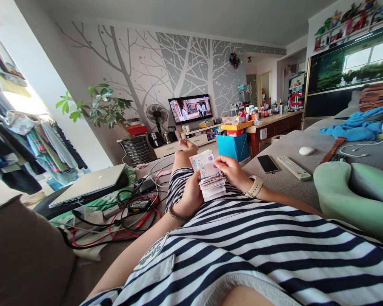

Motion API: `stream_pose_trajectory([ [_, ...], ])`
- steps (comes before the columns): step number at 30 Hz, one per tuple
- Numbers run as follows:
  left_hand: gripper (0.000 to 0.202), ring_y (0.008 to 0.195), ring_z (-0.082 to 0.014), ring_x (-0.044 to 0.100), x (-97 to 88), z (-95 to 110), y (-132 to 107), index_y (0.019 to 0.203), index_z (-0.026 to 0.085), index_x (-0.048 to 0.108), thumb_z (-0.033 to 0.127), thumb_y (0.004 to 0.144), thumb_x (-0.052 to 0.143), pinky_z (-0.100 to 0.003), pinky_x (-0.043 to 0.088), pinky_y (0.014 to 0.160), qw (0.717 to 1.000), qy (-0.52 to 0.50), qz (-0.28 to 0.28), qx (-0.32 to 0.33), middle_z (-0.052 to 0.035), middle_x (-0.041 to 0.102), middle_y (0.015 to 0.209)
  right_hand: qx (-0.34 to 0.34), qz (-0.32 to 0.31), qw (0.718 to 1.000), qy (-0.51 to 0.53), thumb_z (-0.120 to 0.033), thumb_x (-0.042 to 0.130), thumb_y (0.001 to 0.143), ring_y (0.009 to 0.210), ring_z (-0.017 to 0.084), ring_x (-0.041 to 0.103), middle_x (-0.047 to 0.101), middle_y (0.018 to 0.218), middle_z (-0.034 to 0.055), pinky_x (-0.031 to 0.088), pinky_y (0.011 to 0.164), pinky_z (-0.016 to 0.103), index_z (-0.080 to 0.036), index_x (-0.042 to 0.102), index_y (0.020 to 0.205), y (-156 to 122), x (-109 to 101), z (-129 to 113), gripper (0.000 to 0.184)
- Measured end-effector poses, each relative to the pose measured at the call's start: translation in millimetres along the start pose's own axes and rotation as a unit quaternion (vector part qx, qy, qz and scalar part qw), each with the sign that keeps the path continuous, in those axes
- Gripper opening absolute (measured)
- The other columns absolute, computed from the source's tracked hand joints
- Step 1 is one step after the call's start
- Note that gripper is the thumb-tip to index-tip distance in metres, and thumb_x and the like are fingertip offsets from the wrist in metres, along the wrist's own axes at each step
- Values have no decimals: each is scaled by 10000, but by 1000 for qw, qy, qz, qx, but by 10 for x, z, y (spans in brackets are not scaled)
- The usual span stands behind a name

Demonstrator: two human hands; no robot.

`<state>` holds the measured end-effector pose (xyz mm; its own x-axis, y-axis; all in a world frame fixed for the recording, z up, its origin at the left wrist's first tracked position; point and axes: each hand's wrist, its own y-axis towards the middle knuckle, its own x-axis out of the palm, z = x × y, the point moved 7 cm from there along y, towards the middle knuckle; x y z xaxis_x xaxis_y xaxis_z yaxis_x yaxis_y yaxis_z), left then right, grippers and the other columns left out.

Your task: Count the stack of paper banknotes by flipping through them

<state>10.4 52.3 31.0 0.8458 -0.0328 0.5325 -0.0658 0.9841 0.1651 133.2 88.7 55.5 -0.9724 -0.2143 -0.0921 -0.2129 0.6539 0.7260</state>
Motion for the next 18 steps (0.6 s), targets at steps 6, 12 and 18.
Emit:
stream_pose_trajectory([
  [6, 217, 1136, -337, 594, 59, 124, -81, 1052, 113, 595, 161, 876, 477, -411, 505, 866, 997, 45, 23, 65, -148, 680, 1130, 1, -3, 1000, 3, -457, 528, 867, 677, 135, 478, 540, 726, 0, 374, 622, 244, -166, 577, 794, 1, 8, -8, 304],
  [12, 229, 1195, -337, 556, 87, 160, -103, 1066, 124, 590, 148, 862, 488, -418, 494, 903, 992, 74, 30, 94, -162, 654, 1193, 2, 0, 1000, 0, -465, 529, 864, 656, 131, 460, 524, 708, -4, 365, 608, 242, -165, 579, 794, 1, 7, -4, 313],
  [18, 242, 1204, -339, 548, 78, 85, -78, 1065, 136, 599, 144, 853, 484, -422, 498, 897, 998, 56, 14, 37, -145, 678, 1152, 5, -3, 1000, 0, -472, 527, 862, 668, 132, 469, 534, 718, -2, 370, 616, 241, -164, 579, 796, -3, 10, -25, 318],
])
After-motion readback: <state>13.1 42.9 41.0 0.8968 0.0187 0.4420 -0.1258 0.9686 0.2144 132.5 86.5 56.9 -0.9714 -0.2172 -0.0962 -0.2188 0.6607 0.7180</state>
